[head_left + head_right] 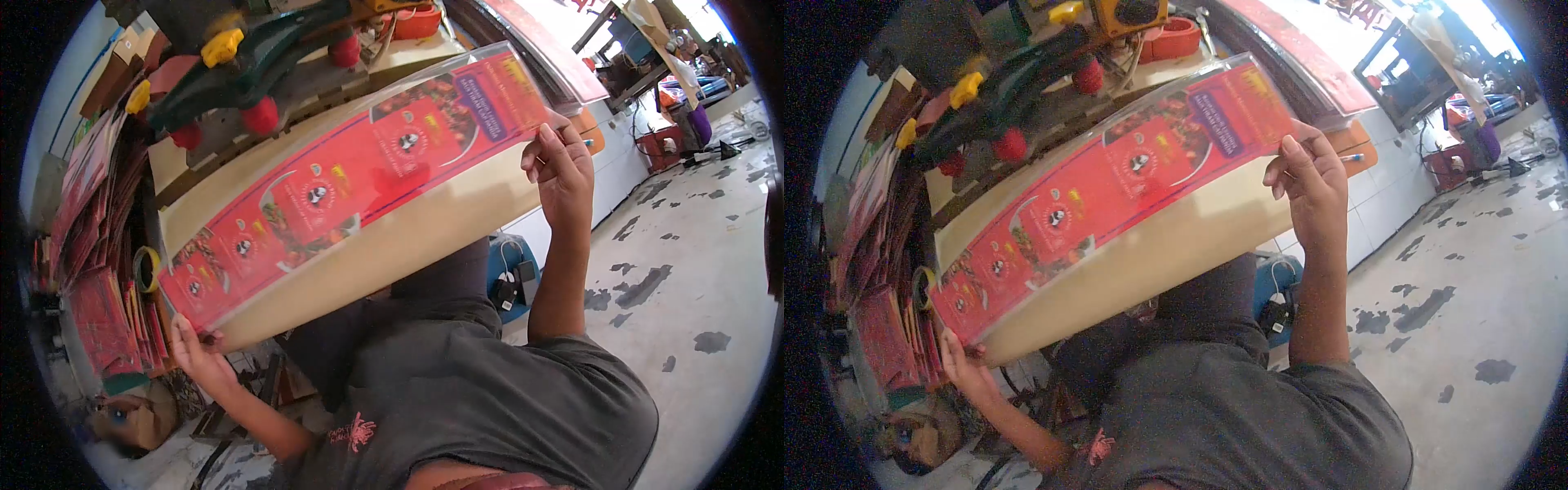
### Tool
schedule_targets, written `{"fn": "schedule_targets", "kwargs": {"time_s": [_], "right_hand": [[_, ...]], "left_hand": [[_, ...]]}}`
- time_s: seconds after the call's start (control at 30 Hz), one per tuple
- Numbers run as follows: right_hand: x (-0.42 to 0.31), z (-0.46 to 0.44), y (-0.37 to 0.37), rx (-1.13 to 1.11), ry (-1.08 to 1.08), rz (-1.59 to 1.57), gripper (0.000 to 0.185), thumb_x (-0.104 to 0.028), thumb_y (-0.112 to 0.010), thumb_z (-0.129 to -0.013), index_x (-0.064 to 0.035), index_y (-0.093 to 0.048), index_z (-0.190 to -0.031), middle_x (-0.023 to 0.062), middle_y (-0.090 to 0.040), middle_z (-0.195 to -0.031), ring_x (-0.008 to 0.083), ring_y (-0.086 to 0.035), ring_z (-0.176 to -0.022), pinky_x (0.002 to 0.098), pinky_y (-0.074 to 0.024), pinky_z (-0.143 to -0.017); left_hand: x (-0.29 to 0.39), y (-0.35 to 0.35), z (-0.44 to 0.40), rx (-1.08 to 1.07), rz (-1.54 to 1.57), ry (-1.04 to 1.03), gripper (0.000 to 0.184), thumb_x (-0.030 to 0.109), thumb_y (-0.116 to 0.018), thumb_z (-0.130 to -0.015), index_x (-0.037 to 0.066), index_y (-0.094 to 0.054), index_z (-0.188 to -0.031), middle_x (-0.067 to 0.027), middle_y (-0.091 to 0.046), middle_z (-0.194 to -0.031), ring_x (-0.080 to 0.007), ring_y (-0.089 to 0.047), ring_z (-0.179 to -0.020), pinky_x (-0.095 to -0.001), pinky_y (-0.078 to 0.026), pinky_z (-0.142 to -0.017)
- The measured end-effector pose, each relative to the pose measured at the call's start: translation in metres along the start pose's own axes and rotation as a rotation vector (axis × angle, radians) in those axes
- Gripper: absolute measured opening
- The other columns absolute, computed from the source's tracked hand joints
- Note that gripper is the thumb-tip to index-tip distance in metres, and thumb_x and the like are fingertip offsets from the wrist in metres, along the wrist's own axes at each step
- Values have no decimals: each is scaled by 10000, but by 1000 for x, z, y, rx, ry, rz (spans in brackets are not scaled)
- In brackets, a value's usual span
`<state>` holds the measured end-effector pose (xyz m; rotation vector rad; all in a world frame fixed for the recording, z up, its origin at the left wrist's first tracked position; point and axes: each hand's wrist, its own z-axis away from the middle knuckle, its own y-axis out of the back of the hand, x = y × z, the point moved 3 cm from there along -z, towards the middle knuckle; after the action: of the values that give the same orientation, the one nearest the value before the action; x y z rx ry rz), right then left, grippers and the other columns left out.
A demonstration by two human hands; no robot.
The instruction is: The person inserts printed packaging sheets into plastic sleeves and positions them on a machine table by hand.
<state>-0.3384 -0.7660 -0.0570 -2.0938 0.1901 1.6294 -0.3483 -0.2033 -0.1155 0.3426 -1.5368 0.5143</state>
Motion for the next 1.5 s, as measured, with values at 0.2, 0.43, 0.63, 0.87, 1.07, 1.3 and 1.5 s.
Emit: {"fn": "schedule_targets", "kwargs": {"time_s": [0.2,0.43,0.63,0.87,1.07,1.3,1.5], "right_hand": [[23,-1,15,3,-141,291,340,-167,-634,-1010,29,-602,-1285,39,-688,-825,90,-602,-652,212,-442,-588],[23,0,12,-162,-194,733,300,-152,-646,-995,-75,-670,-1284,35,-689,-801,78,-606,-727,251,-481,-671],[26,-4,20,-341,-183,769,361,-142,-651,-993,-95,-634,-1350,28,-639,-840,80,-589,-791,239,-483,-721],[34,-1,29,-267,-198,479,493,-164,-702,-971,-45,-558,-1426,-28,-580,-795,54,-543,-740,209,-430,-682],[34,-1,29,-188,-202,475,456,-153,-704,-971,-32,-574,-1390,-37,-582,-764,42,-537,-694,195,-411,-640],[42,1,28,-39,-80,428,316,-151,-701,-976,-40,-621,-1262,-3,-632,-750,47,-566,-653,207,-435,-596],[44,-1,29,45,-114,420,335,-151,-674,-992,-9,-588,-1284,7,-643,-770,40,-579,-647,183,-422,-563]], "left_hand": [[2,6,-33,-42,-458,-114,336,274,-616,-1052,7,-668,-1249,41,-572,-800,-43,-452,-643,-216,-388,-592],[1,-9,-48,-50,-766,-232,437,318,-646,-1029,-38,-667,-1282,-20,-682,-987,-69,-541,-791,-237,-461,-705],[5,-7,-53,-144,-938,-300,468,328,-608,-1046,-56,-645,-1311,-110,-696,-1255,-147,-614,-1066,-290,-488,-937],[3,-11,-45,-171,-720,-261,428,263,-574,-1071,-26,-591,-1386,-60,-666,-1216,-108,-592,-1028,-251,-477,-905],[-2,-7,-46,-180,-545,-176,406,200,-590,-1065,2,-559,-1418,-36,-642,-1179,-88,-586,-1010,-228,-477,-877],[-1,-9,-45,-189,-540,-218,390,200,-587,-1065,16,-576,-1409,-34,-646,-1154,-107,-596,-1021,-248,-484,-892],[11,2,-34,-216,-783,-151,361,177,-622,-1030,-8,-627,-1341,2,-628,-1066,-73,-562,-964,-213,-450,-830]]}}
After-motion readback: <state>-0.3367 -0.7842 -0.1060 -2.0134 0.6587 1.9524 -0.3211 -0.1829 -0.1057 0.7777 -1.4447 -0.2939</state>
